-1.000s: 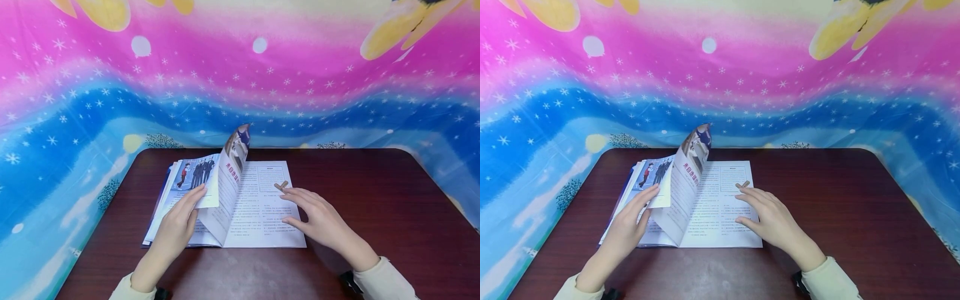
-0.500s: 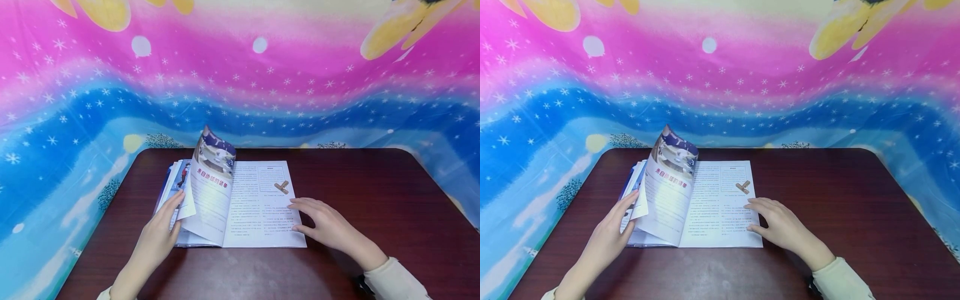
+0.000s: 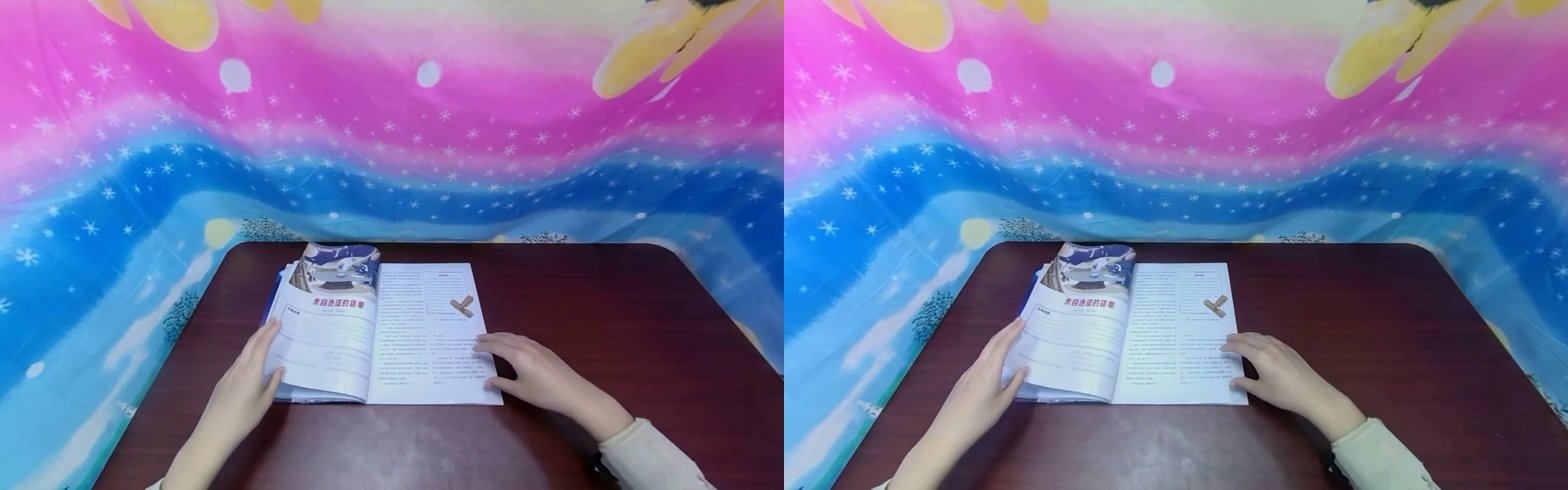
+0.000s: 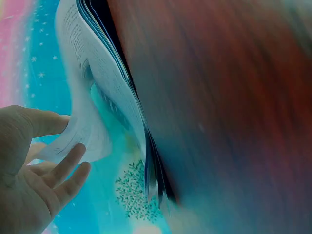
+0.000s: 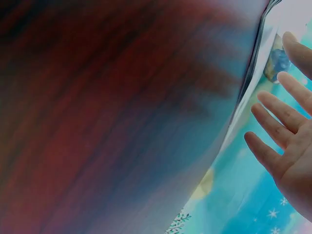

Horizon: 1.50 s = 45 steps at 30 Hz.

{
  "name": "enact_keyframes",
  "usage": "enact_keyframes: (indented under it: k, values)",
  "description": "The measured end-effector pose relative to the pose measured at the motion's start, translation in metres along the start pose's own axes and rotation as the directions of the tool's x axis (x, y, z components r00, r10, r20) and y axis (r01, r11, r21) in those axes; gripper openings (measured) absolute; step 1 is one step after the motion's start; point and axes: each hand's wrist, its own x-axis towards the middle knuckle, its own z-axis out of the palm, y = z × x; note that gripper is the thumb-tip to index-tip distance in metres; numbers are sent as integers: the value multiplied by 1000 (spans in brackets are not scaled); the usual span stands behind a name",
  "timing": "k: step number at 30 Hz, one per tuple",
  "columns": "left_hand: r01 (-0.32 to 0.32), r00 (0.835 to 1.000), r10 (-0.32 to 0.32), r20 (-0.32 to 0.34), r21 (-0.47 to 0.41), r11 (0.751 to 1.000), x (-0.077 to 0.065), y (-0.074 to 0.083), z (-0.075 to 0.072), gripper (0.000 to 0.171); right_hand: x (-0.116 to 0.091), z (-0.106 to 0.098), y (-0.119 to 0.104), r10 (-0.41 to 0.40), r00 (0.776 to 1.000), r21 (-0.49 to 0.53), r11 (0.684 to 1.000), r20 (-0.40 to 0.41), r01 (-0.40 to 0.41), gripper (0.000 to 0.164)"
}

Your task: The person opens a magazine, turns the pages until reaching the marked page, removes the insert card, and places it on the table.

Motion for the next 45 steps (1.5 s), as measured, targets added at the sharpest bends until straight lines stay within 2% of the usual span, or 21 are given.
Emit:
enact_keyframes:
  k: [10,15,21,27,36,45]
  values:
    - [17,989,-23,148,44,999,1,-14,-2,67,-3,1,3,14,999,0,1000,45,-14,58]
    - [40,972,-51,230,48,998,1,-21,-3,65,-4,3,4,38,997,10,999,74,-39,62]
    - [0,960,-6,280,25,1000,2,-32,-4,60,-4,3,3,55,995,14,998,86,-56,62]
    - [31,931,-35,363,17,999,6,-42,-6,56,-3,4,1,49,995,6,999,81,-50,59]
    - [103,895,-116,430,53,993,11,-44,-6,57,-1,4,0,47,997,-5,999,69,-46,50]
    - [119,892,-149,427,98,988,10,-45,-6,57,3,0,-1,18,999,3,1000,29,-18,40]
